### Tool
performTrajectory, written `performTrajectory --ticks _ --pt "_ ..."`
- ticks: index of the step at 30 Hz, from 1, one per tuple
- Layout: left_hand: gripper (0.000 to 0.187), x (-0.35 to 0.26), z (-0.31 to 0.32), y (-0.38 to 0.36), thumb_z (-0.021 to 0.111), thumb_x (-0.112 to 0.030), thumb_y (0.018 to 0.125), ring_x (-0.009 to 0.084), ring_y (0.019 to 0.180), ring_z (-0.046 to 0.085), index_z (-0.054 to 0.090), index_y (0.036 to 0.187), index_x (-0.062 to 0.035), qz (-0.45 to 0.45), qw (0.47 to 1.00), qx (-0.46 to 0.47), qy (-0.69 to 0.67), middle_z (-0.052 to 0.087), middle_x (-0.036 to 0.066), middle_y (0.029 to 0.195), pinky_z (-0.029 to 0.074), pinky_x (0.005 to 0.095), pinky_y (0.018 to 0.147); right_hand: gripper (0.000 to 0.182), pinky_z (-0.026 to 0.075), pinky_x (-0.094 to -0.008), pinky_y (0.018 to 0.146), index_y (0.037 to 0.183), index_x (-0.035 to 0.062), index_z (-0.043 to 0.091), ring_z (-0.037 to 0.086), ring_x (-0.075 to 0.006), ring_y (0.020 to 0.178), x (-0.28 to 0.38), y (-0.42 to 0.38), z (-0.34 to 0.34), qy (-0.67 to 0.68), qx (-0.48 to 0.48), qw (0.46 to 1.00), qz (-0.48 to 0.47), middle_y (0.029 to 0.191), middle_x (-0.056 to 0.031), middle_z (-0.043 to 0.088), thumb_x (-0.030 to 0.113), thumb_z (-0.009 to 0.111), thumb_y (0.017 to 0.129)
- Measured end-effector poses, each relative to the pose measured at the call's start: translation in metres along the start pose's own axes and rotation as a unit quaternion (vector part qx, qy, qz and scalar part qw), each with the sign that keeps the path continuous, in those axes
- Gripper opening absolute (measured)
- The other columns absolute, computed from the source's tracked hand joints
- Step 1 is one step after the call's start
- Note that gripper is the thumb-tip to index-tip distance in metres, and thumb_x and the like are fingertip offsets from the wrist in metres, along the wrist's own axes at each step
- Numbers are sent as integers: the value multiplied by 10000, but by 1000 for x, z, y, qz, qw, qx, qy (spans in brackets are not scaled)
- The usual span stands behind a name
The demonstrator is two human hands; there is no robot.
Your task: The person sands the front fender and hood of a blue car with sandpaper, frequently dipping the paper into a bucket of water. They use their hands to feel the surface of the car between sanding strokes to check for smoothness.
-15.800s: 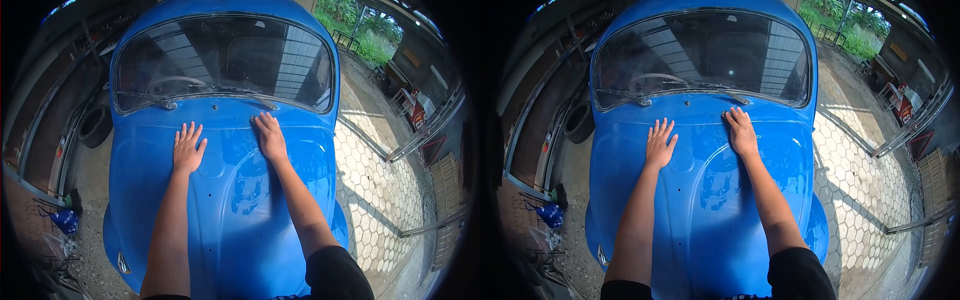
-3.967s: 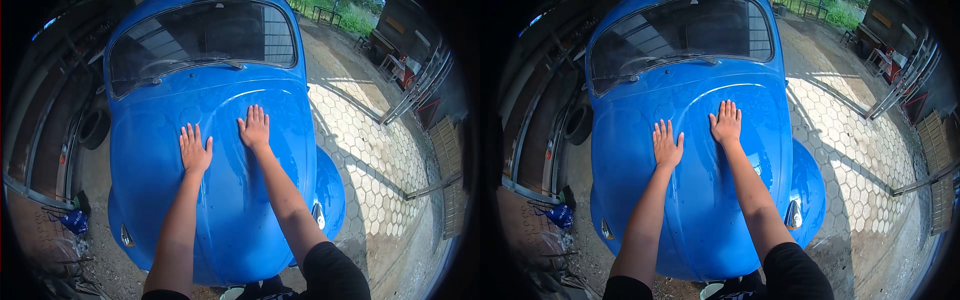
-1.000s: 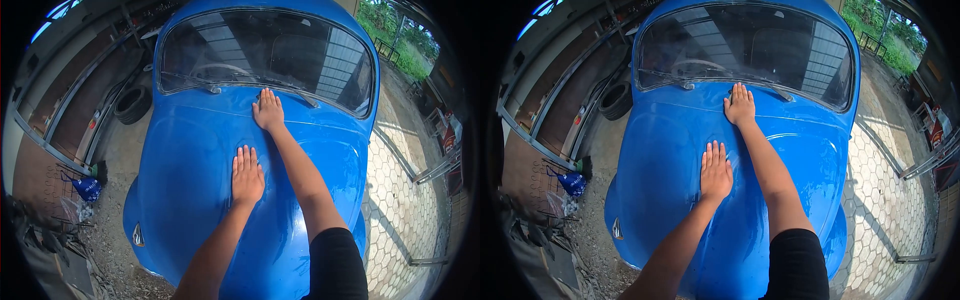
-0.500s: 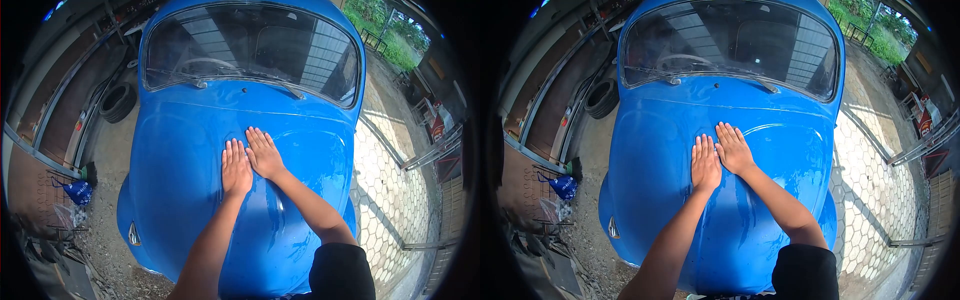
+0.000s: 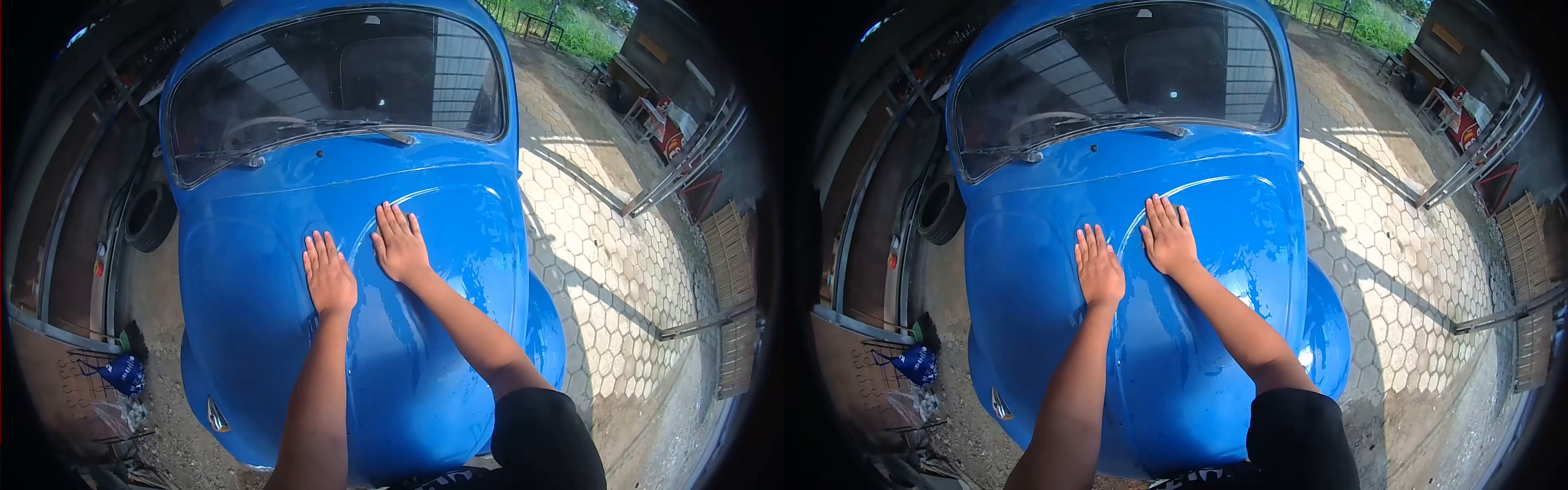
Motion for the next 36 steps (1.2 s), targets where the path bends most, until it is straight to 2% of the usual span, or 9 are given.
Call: performTrajectory --ticks 4,10,14,17,20,22,29,32,36 --pt "568 0 2 0 323 -247 1139 310 1650 163 330 1662 -24 -3 1000 -4 11 266 155 1758 117 437 1344 673 133 -509 1326 1677 28 288 251 -297 1627 -34 48 8 -60 -70 981 169 1749 -146 296 429 313 1137" --pt "567 0 1 0 308 -251 1142 306 1648 169 324 1665 -31 0 1000 2 12 261 154 1759 122 435 1345 650 194 -504 1314 1660 44 341 276 -288 1618 15 -47 -15 28 71 992 -103 1739 -113 331 422 353 1131" --pt "567 0 4 0 338 -237 1133 316 1645 177 330 1659 -25 2 1000 -3 22 266 161 1756 132 436 1344 673 143 -520 1324 1663 26 326 233 -308 1633 -90 8 -21 -30 -29 984 174 1744 -152 306 440 327 1132" --pt "565 -2 -2 0 301 -245 1143 322 1646 169 320 1665 -29 4 999 4 32 254 166 1759 140 441 1343 682 131 -507 1329 1667 16 309 238 -315 1629 -80 35 -6 -59 -61 966 243 1742 -167 304 440 316 1132" --pt "564 -1 -1 1 295 -246 1144 321 1646 169 321 1663 -28 5 1000 7 25 252 166 1759 142 446 1343 676 166 -487 1323 1658 34 338 281 -300 1613 -5 -9 5 9 20 999 -32 1734 -136 333 454 320 1129" --pt "562 0 0 -1 287 -250 1147 318 1647 168 321 1665 -32 2 999 11 32 249 161 1761 140 449 1343 668 152 -505 1324 1673 73 326 271 -274 1620 -14 -18 -8 47 49 995 -66 1743 -108 324 459 312 1129" --pt "559 3 5 2 290 -248 1150 341 1641 188 318 1666 -36 13 999 3 41 264 164 1755 159 471 1338 679 69 -536 1331 1707 93 236 158 -254 1656 -208 39 -32 -15 -50 940 338 1787 -80 216 456 245 1134" --pt "564 2 4 1 259 -266 1161 328 1647 164 291 1676 -38 16 998 9 56 238 162 1764 141 460 1342 696 63 -533 1331 1699 53 237 157 -279 1656 -213 36 -30 -29 -97 888 448 1783 -118 213 457 264 1133" --pt "552 0 4 2 287 -228 1150 333 1643 184 325 1661 -24 37 998 -1 53 252 164 1760 153 467 1338 701 138 -479 1332 1680 37 291 232 -310 1630 -91 39 -10 -21 -73 972 222 1747 -154 297 453 343 1118"
Point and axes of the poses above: each hand's wrist, its own y-axis towards the middle knuckle, its own z-axis out of the palm, x = y × z, the point moved 1 cm from there along y, towards the middle knuckle
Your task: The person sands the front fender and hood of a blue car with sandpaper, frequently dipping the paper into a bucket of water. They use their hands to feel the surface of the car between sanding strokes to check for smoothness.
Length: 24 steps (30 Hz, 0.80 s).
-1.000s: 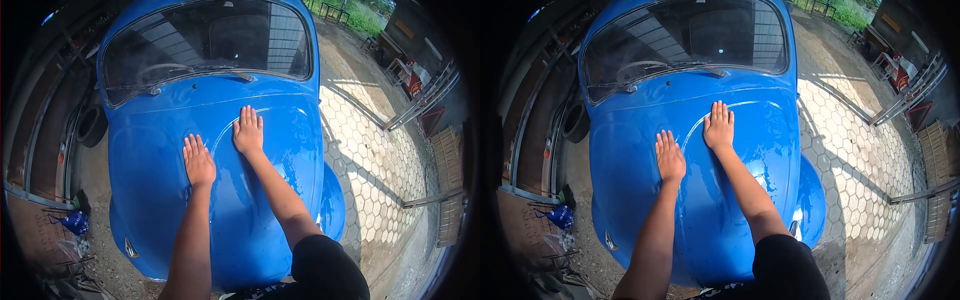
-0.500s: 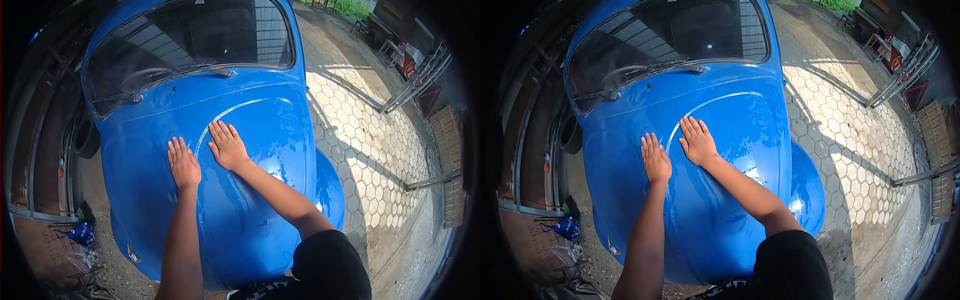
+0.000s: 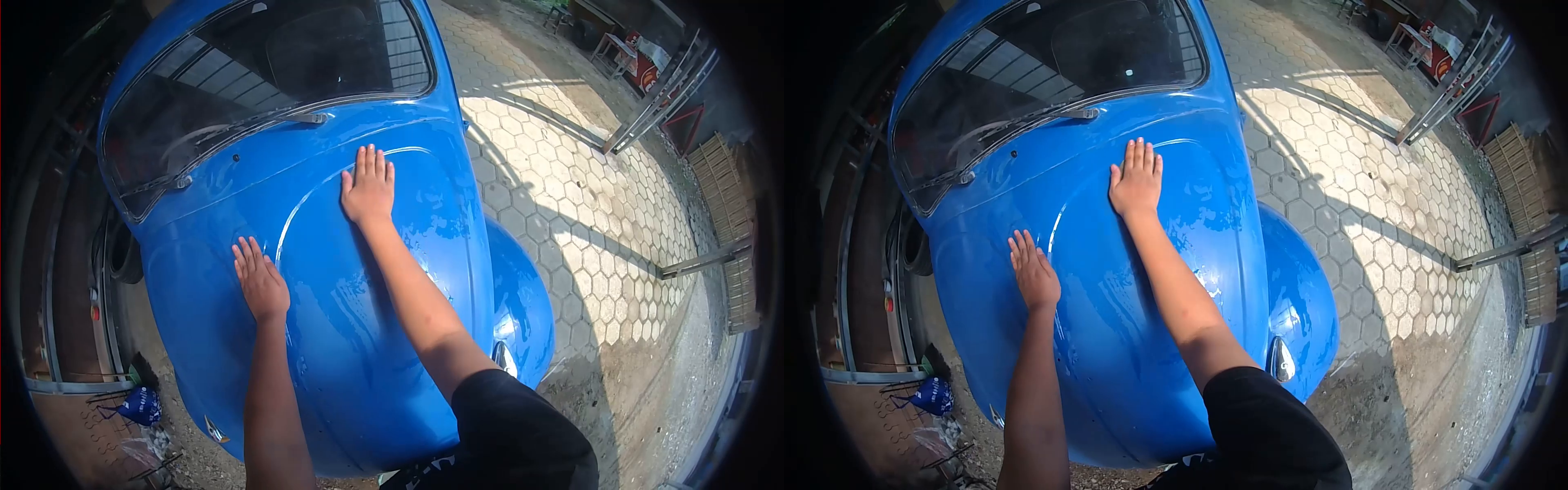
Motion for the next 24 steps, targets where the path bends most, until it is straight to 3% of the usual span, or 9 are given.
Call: performTrajectory --ticks 2,4,7,10,14,18,20,23,24 --pt "550 1 0 -1 287 -223 1149 327 1644 183 329 1660 -22 24 1000 -4 4 250 163 1761 151 463 1339 659 158 -475 1327 1662 56 348 273 -287 1615 49 -64 -2 57 73 972 -215 1732 -118 343 437 342 1125" --pt "535 -2 -2 -1 267 -223 1162 321 1644 184 350 1656 -35 37 999 0 -15 262 160 1757 159 456 1339 642 164 -491 1323 1658 77 365 287 -275 1610 44 -105 -15 95 113 943 -299 1728 -98 357 436 340 1127" --pt "523 -9 -5 -2 265 -237 1168 281 1642 199 384 1648 -68 66 998 6 -16 291 110 1754 161 436 1346 639 160 -518 1319 1662 89 361 283 -270 1614 -45 -91 -48 64 85 971 -212 1734 -89 349 440 332 1130" --pt "519 -7 -4 0 266 -246 1174 264 1640 204 383 1649 -72 72 997 29 -22 305 100 1748 161 431 1350 664 133 -535 1319 1674 65 323 246 -291 1629 -137 -54 -58 9 38 999 27 1745 -131 312 445 328 1130" --pt "509 -8 -8 0 290 -234 1172 265 1638 211 393 1644 -73 63 997 30 -39 303 95 1749 164 428 1350 701 117 -522 1327 1678 20 283 200 -316 1641 -97 -37 -33 -23 -20 975 219 1757 -172 264 451 329 1128" --pt "491 -7 -9 -3 375 -180 1151 283 1628 240 421 1625 -60 69 992 -21 -105 339 117 1730 221 440 1330 663 149 -487 1329 1656 18 332 245 -314 1624 54 -90 -6 45 65 991 -105 1741 -144 313 417 339 1127" --pt "468 -5 -11 -6 437 -153 1130 306 1602 308 471 1581 -36 70 980 -104 -158 385 142 1702 290 451 1299 643 158 -488 1327 1658 62 352 265 -294 1618 95 -130 1 33 76 981 -173 1741 -115 325 420 345 1125" --pt "462 4 -14 -26 413 -190 1142 306 1583 344 488 1554 4 28 988 -65 -134 404 148 1689 277 427 1307 627 154 -503 1324 1667 116 357 281 -269 1615 58 -143 -17 58 101 961 -250 1740 -84 336 427 345 1123" --pt "476 6 -12 -34 403 -207 1146 298 1592 329 475 1566 6 32 994 -48 -92 400 145 1693 258 419 1316 624 148 -513 1324 1673 134 350 282 -261 1615 34 -147 -32 38 96 971 -216 1743 -73 333 431 338 1124"
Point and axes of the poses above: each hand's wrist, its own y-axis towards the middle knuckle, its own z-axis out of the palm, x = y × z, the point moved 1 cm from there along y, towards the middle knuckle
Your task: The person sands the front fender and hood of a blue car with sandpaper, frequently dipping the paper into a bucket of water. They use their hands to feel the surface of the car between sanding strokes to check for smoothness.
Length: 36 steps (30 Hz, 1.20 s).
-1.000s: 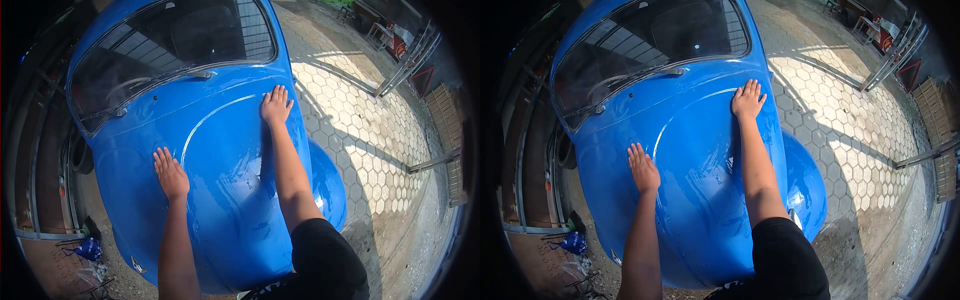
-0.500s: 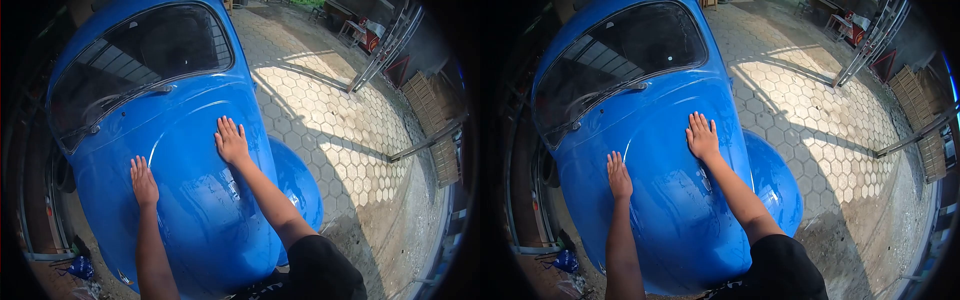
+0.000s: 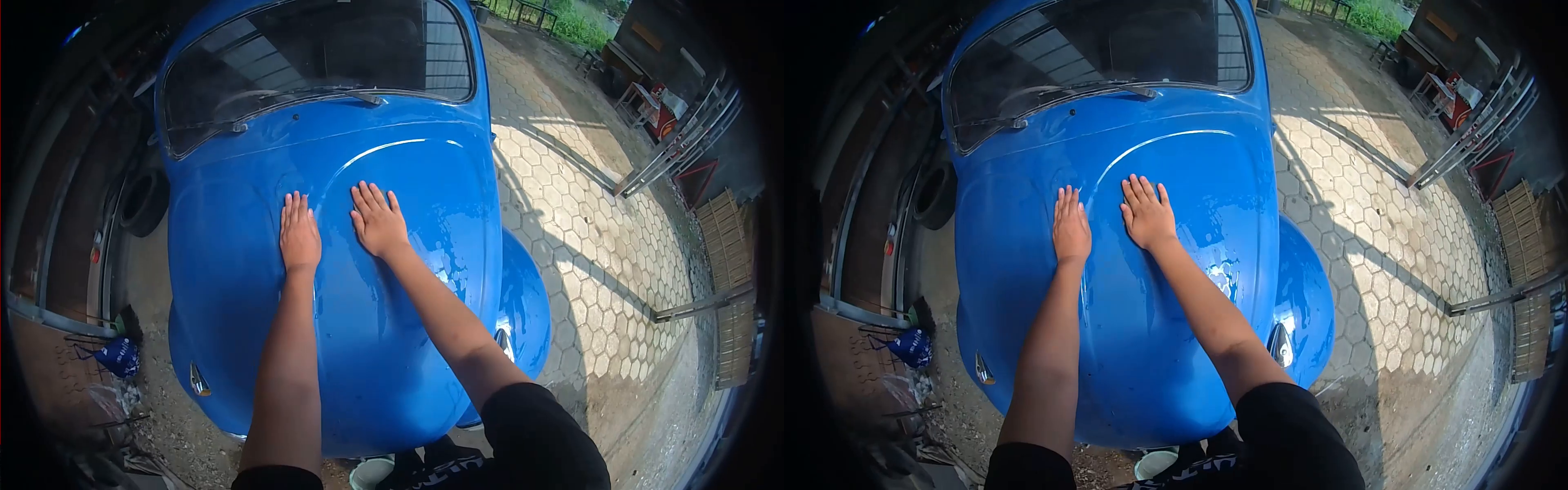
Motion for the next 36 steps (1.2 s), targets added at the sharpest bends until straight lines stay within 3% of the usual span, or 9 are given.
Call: performTrajectory --ticks 4,7,10,13,19,25,28,32,36 --pt "522 1 -14 -91 386 -240 1150 270 1618 272 409 1613 0 -13 999 25 21 368 135 1714 206 410 1335 647 122 -537 1324 1699 124 284 211 -261 1642 -82 -42 -40 -40 -10 979 198 1774 -88 255 436 306 1133" --pt "542 -7 -39 -146 389 -243 1147 265 1628 249 376 1633 -3 -35 998 45 13 347 135 1725 191 417 1340 669 115 -525 1328 1696 82 271 172 -291 1650 -67 -15 -13 -48 -74 936 342 1776 -114 237 442 300 1133" --pt "546 -11 -45 -166 393 -234 1141 278 1627 251 372 1631 5 -58 997 53 7 336 148 1728 193 431 1338 684 110 -504 1332 1690 51 269 160 -317 1650 0 16 14 -65 -71 955 282 1773 -127 239 448 300 1133" --pt "538 -8 -39 -161 380 -209 1134 294 1630 242 387 1617 27 -73 996 51 -12 326 169 1729 184 439 1339 673 125 -490 1332 1681 69 307 209 -308 1636 69 8 37 -71 -34 992 99 1757 -113 287 454 328 1129" --pt "540 -8 -38 -162 351 -191 1129 300 1632 232 379 1615 43 -130 990 30 -36 317 173 1732 168 439 1344 647 132 -506 1329 1689 116 309 231 -271 1632 68 -62 8 -9 85 980 -182 1757 -76 294 448 328 1133" --pt "546 -5 -36 -156 353 -174 1124 302 1633 228 356 1624 45 -124 991 40 -30 307 174 1736 166 438 1345 666 91 -505 1335 1696 68 258 200 -269 1644 63 51 37 -69 -8 993 91 1772 -97 253 447 232 1149" --pt "540 -6 -33 -160 353 -171 1124 304 1633 227 368 1617 49 -119 991 38 -35 313 176 1733 165 440 1345 670 97 -498 1336 1693 52 251 203 -282 1642 82 68 45 -64 -32 992 107 1765 -114 264 442 236 1148" --pt "530 -5 -38 -160 354 -167 1125 307 1633 227 388 1605 57 -107 993 30 -42 328 180 1725 162 443 1345 646 123 -504 1331 1688 77 294 214 -278 1638 127 -37 44 22 2 998 -63 1753 -114 296 431 262 1149" --pt "527 -4 -37 -159 352 -159 1123 310 1633 227 391 1603 57 -111 992 42 -36 334 180 1721 161 447 1346 642 107 -512 1332 1693 89 281 209 -270 1640 109 -29 38 -17 13 999 -44 1756 -109 291 432 252 1151"
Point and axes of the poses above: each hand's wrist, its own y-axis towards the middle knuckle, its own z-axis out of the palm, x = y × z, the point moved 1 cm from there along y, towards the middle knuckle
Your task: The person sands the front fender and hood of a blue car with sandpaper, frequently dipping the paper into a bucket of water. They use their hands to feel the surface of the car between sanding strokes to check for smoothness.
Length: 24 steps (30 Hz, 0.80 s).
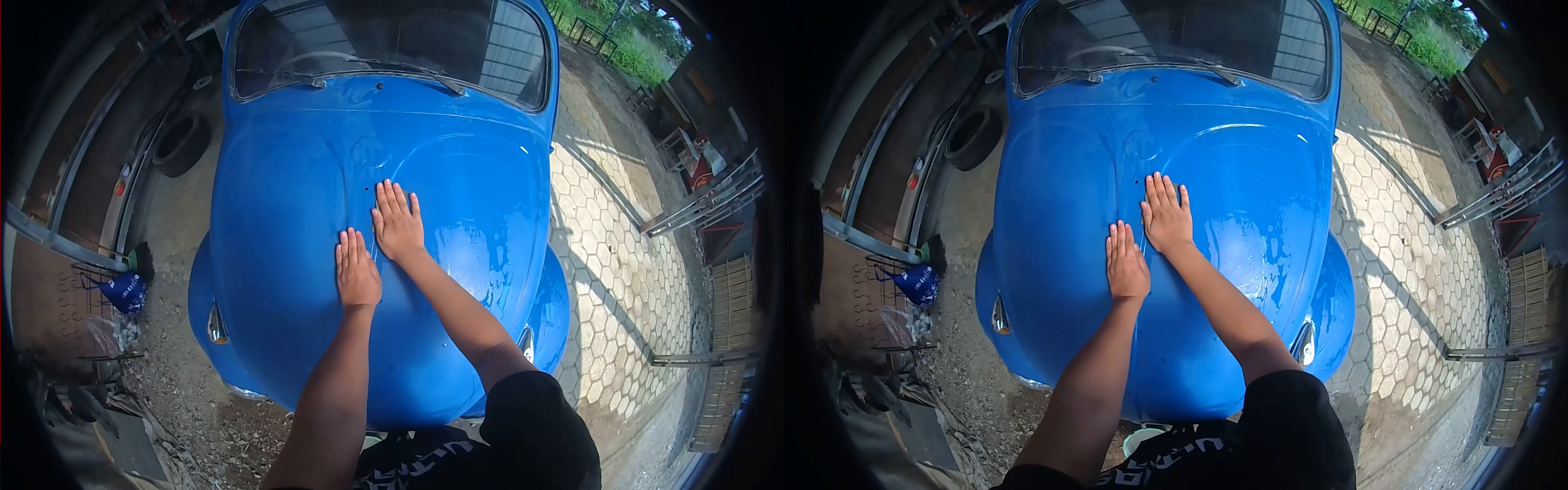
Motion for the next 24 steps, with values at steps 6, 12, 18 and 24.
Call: performTrajectory --ticks 6,12,18,24 --pt "531 1 0 -2 373 -159 1114 313 1630 235 400 1599 54 -2 1000 -8 -4 344 181 1717 167 453 1344 649 116 -510 1329 1683 72 300 233 -277 1630 -31 91 12 -54 -58 989 122 1746 -130 308 441 254 1152" --pt "536 -1 2 -1 382 -157 1111 309 1632 230 393 1606 47 -2 1000 1 -2 336 174 1722 161 447 1346 625 158 -534 1318 1677 108 333 285 -277 1613 -13 -65 -21 -28 10 999 -33 1734 -116 339 417 347 1134" --pt "551 0 5 -1 391 -165 1111 293 1641 201 364 1623 38 12 999 -7 45 301 158 1740 140 428 1352 641 110 -537 1326 1687 82 295 235 -316 1628 -141 -37 -42 -79 -57 958 269 1750 -145 290 420 305 1142" --pt "548 1 2 -3 385 -160 1109 318 1640 198 370 1612 58 21 999 -5 43 306 173 1736 141 444 1348 636 153 -539 1317 1663 83 352 285 -324 1609 -70 -100 -41 -18 -27 995 99 1731 -143 334 435 348 1133"
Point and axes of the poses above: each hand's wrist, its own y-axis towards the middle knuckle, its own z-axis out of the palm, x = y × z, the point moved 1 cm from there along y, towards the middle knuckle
